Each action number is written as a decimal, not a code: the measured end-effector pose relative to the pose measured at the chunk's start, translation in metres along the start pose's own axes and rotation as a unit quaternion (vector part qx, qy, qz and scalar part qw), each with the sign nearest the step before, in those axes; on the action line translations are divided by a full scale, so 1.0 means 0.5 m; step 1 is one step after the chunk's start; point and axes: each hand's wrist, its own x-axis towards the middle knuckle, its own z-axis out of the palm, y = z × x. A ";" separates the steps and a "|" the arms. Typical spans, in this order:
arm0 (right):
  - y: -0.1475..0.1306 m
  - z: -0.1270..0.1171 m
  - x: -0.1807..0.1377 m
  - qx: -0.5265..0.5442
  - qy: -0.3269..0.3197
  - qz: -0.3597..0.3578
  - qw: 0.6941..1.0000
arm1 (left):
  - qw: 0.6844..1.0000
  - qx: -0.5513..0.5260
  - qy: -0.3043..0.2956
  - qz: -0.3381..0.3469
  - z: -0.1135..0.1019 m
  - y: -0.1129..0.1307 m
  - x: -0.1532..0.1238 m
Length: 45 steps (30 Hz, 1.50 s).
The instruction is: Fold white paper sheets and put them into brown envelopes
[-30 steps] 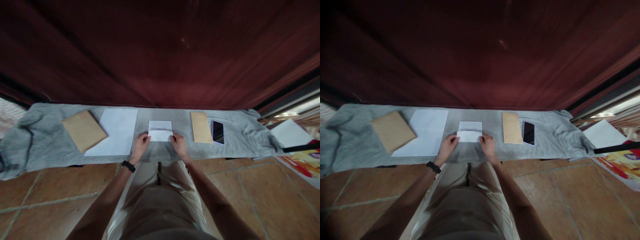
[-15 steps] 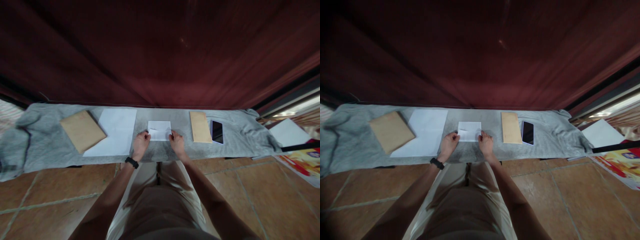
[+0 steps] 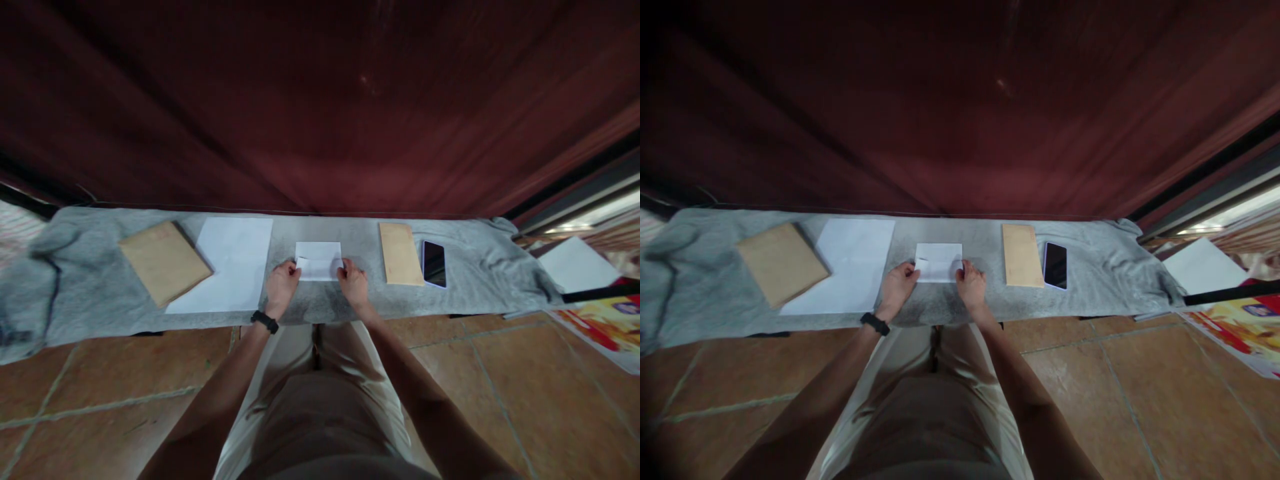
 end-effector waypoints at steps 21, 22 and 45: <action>0.011 0.001 0.001 0.115 0.000 0.028 0.993 | 0.986 -0.153 0.030 0.058 0.001 -0.037 -0.006; 0.017 0.001 0.000 0.166 -0.001 0.028 0.986 | 0.982 -0.176 0.032 0.062 0.001 -0.044 -0.008; 0.060 -0.050 -0.012 0.264 -0.126 -0.079 0.953 | 0.916 -0.177 -0.206 0.295 -0.022 -0.024 0.103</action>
